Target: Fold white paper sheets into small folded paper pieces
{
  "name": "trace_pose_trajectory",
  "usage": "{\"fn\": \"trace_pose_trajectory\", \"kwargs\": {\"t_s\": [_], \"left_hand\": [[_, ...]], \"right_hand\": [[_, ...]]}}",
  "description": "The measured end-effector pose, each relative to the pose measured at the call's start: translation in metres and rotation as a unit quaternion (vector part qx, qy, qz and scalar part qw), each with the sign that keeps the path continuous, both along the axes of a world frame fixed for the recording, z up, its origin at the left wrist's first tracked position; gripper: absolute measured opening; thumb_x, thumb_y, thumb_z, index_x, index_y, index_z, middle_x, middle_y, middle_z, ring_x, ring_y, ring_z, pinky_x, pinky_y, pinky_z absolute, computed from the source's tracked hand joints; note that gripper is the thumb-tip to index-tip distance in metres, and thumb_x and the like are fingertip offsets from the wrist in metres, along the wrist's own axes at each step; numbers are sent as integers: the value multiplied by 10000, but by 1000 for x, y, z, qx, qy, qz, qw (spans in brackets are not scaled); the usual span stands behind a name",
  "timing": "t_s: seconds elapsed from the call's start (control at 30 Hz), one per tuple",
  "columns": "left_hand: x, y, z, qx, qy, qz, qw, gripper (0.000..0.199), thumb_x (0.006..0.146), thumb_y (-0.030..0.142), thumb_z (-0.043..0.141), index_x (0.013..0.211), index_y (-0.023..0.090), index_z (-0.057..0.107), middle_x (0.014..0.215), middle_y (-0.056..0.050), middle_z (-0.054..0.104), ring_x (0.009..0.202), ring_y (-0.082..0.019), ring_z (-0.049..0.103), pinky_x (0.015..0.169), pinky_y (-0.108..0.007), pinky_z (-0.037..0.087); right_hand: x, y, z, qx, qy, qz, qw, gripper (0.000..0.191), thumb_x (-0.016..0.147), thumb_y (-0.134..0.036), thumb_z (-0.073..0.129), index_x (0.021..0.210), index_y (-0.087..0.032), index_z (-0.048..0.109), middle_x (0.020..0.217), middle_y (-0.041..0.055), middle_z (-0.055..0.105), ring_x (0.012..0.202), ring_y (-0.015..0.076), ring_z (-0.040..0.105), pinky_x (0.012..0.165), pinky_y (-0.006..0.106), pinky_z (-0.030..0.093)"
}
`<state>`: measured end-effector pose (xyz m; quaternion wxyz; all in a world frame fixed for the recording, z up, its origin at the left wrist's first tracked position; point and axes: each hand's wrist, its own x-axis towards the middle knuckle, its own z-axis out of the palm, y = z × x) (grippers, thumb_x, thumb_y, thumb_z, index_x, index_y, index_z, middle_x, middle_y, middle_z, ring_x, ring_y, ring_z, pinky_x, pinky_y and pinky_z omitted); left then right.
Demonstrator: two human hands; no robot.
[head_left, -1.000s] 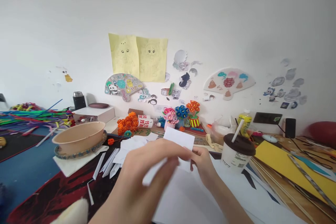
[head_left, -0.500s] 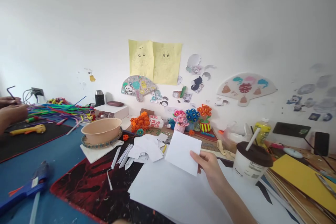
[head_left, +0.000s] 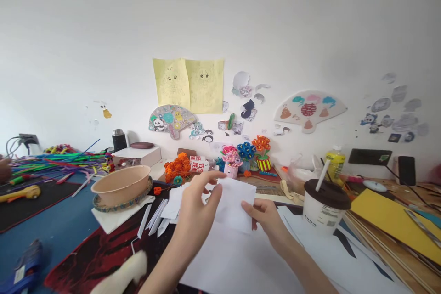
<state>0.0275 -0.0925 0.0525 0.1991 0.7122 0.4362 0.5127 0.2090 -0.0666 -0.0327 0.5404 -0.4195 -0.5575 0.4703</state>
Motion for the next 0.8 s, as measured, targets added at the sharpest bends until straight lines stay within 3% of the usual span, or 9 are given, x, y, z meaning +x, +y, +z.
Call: {"fn": "trace_pose_trajectory", "kwargs": {"t_s": [0.1,0.2,0.33,0.43,0.5,0.63,0.8], "left_hand": [[10,30,-21,-104,21,-6,994,303,796,414,553,987,181,592,1077,-97,618,879,-224,587,725,-334,465],[12,54,-44,-129,-17,17,991,388,769,469,557,995,153,544,884,-64,634,701,-172,563,641,-297,444],[6,65,-62,-181,-70,-21,981,431,716,528,590,909,144,568,818,-45,619,629,-132,524,538,-237,394],[4,65,-67,-252,-127,-90,955,452,706,548,592,890,136,581,747,-35,615,580,-110,504,471,-199,327],[4,63,-68,-257,-150,-125,946,414,704,520,605,843,130,588,689,-22,608,545,-96,486,463,-192,305],[6,60,-69,-201,-135,-85,967,310,685,447,629,690,140,588,579,-2,577,516,-107,489,466,-205,322],[4,60,-70,-171,-95,-58,979,271,713,426,597,719,156,612,642,-29,635,607,-157,573,518,-225,392]], "right_hand": [[1,-2,3,-1,3,-21,1000,431,714,-540,635,544,-149,570,479,-6,494,444,108,413,447,238,312],[1,-3,6,-6,6,-25,1000,435,698,-536,649,524,-150,551,480,-9,475,456,108,404,459,240,315],[2,-2,3,-13,2,-23,1000,440,694,-537,654,523,-147,543,488,-8,475,463,107,403,465,242,313],[5,0,1,-16,-11,-26,999,442,704,-543,644,539,-144,553,504,-1,496,471,111,417,472,246,320],[7,0,1,-15,-19,-34,999,446,702,-552,644,544,-143,558,505,0,501,468,110,419,470,245,318],[11,0,1,-11,-35,-43,998,483,683,-596,638,517,-153,542,474,-6,495,447,111,426,455,244,320],[12,1,0,-14,-51,-38,998,477,684,-591,641,509,-156,554,451,0,513,427,115,441,446,247,340]]}}
